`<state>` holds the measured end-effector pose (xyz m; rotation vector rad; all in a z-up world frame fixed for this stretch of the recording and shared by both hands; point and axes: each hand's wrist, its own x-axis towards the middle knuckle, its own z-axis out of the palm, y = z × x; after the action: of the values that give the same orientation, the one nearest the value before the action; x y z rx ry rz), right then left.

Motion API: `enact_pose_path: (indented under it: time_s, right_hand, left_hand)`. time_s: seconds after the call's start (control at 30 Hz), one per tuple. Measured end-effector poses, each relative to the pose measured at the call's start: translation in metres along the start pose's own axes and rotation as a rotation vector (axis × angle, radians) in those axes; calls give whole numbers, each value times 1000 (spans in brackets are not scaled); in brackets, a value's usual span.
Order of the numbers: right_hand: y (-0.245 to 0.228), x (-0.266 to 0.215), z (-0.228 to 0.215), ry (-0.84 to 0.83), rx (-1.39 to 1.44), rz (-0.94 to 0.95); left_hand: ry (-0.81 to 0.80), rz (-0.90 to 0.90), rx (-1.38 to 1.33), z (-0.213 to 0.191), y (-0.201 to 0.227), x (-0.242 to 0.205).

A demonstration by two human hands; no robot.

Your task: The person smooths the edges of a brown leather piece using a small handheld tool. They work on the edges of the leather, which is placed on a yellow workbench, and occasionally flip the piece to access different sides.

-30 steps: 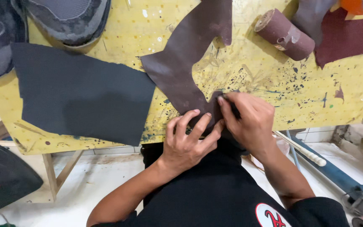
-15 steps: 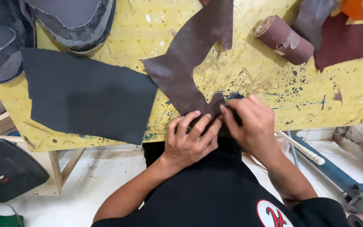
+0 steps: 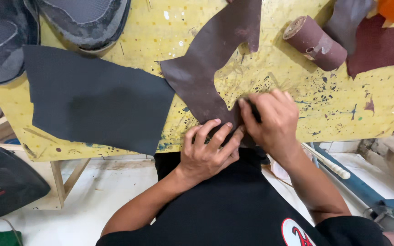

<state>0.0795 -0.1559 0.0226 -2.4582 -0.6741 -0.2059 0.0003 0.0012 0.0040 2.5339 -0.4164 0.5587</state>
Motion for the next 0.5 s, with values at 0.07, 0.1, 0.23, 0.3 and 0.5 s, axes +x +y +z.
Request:
enact_pose_path:
  time_s: [0.07, 0.1, 0.23, 0.3, 0.5]
  right_hand:
    - [3, 2, 0, 13, -41, -9]
    - [4, 3, 0, 27, -82, -19]
    - [-4, -1, 0, -19, 45, 5]
    - [2, 1, 1, 14, -10, -15]
    - [-3, -9, -4, -35, 60, 2]
  left_hand:
    - [-2, 2, 11, 0, 1, 0]
    - [-4, 4, 22, 0, 1, 1]
    - [-9, 10, 7, 2, -1, -2]
    - [-15, 0, 7, 0, 0, 0]
    - [-14, -17, -3, 0, 1, -1]
